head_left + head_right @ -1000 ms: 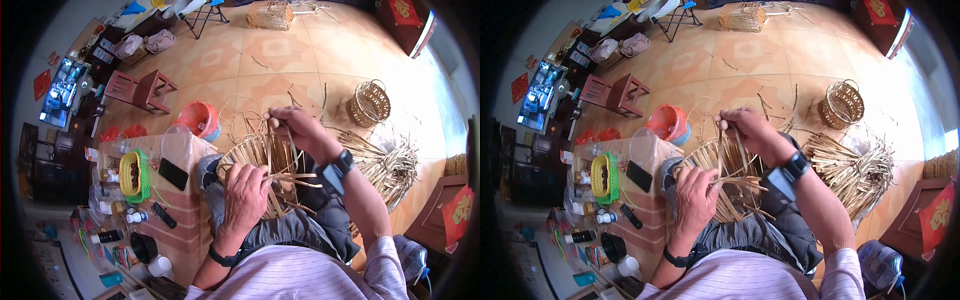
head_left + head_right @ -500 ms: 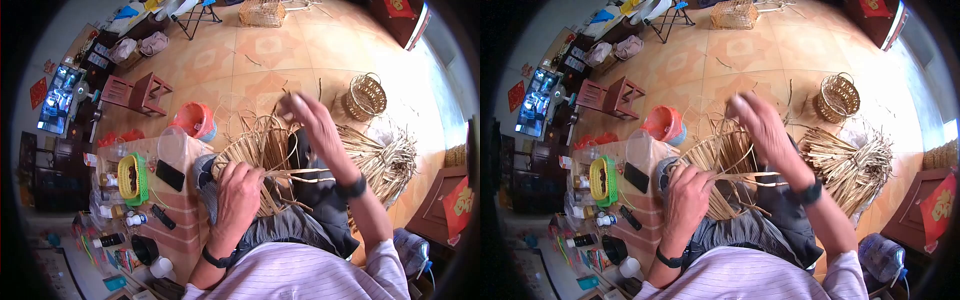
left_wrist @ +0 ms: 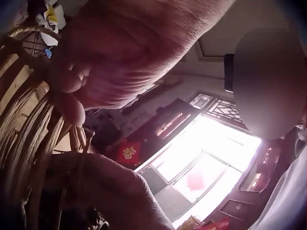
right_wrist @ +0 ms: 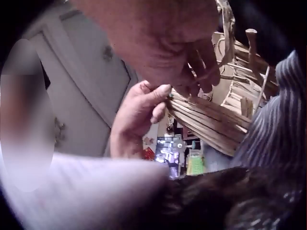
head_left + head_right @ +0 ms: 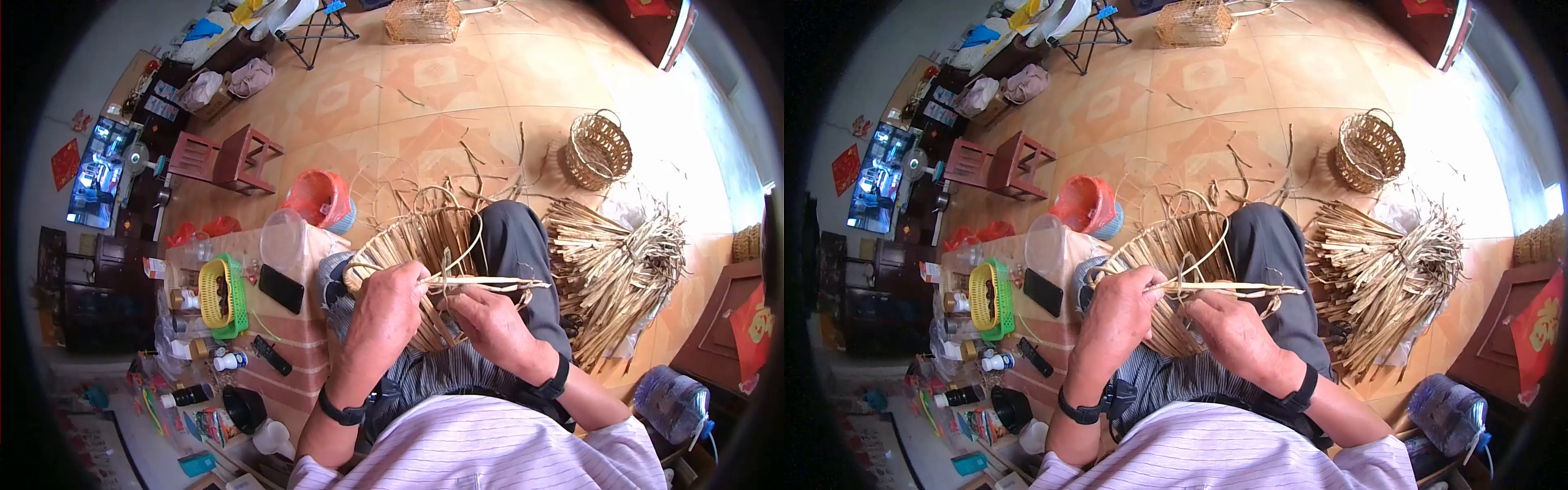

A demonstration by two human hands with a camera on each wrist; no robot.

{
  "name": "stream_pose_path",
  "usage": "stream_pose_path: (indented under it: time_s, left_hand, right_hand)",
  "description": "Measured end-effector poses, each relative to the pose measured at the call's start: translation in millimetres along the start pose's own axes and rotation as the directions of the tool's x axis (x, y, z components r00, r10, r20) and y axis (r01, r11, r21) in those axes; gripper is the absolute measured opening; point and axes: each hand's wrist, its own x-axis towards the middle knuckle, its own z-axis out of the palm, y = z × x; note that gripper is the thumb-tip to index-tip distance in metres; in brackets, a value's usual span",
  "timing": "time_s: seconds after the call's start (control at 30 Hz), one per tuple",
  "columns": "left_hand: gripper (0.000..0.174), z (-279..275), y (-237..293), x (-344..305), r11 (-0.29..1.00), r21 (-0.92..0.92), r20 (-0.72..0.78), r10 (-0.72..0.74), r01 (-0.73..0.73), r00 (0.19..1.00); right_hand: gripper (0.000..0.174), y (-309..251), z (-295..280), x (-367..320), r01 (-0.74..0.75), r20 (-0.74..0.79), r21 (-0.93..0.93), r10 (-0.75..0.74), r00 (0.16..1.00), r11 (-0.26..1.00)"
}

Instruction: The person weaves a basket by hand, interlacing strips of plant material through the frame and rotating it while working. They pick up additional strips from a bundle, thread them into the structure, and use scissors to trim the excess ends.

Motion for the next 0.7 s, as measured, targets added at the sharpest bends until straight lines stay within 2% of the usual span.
stream_pose_path:
  time_s: [0.1,0.13,0.23,0.33,0.43,0.53,0.6,0.67,0.7]
  left_hand:
    - [0.014,-0.2,-5.4,-2.0,0.972,0.182,-0.098,0.169,-0.15,0.981]
    - [0.014,-0.8,-5.9,-1.7,0.974,0.169,-0.094,0.166,-0.149,0.982]
    - [0.016,-2.9,-8.1,0.0,0.981,0.129,-0.076,0.156,-0.146,0.985]
    - [0.019,-6.3,-12.0,0.7,0.984,0.104,-0.043,0.148,-0.143,0.988]
    - [0.022,-8.0,-12.6,0.0,0.984,0.082,-0.042,0.164,-0.161,0.985]
    - [0.024,-4.0,-14.9,-0.6,0.986,0.031,-0.087,0.168,-0.166,0.982]
    - [0.025,-3.7,-13.9,-0.2,0.989,0.011,-0.084,0.146,-0.145,0.986]
    - [0.028,-3.8,-11.5,0.3,0.997,-0.006,-0.078,0.077,-0.077,0.994]
    - [0.03,-4.0,-10.9,1.2,0.999,-0.013,-0.075,0.043,-0.044,0.996]
  right_hand:
    - [0.021,4.9,12.9,6.9,-0.007,-0.101,-0.026,0.004,0.995,1.0]
    - [0.02,4.7,14.5,9.6,-0.001,-0.135,-0.053,-0.006,0.991,0.999]
    - [0.021,2.0,14.3,10.9,-0.01,-0.096,-0.15,-0.005,0.995,0.989]
    - [0.021,-7.8,10.3,13.8,-0.042,-0.109,-0.133,0.027,0.994,0.99]
    - [0.014,0.2,12.7,11.2,0.004,-0.093,-0.069,-0.011,0.996,0.998]
    - [0.01,-22.3,-4.8,16.5,-0.169,-0.075,0.261,0.194,0.978,0.95]
    - [0.019,-31.8,-27.6,33.3,-0.211,-0.057,0.379,0.25,0.967,0.901]
    - [0.02,-29.2,-38.5,49.9,-0.268,0.005,0.664,0.355,0.935,0.698]
    - [0.022,-24.2,-46.7,56.8,-0.24,0.049,0.771,0.32,0.946,0.591]
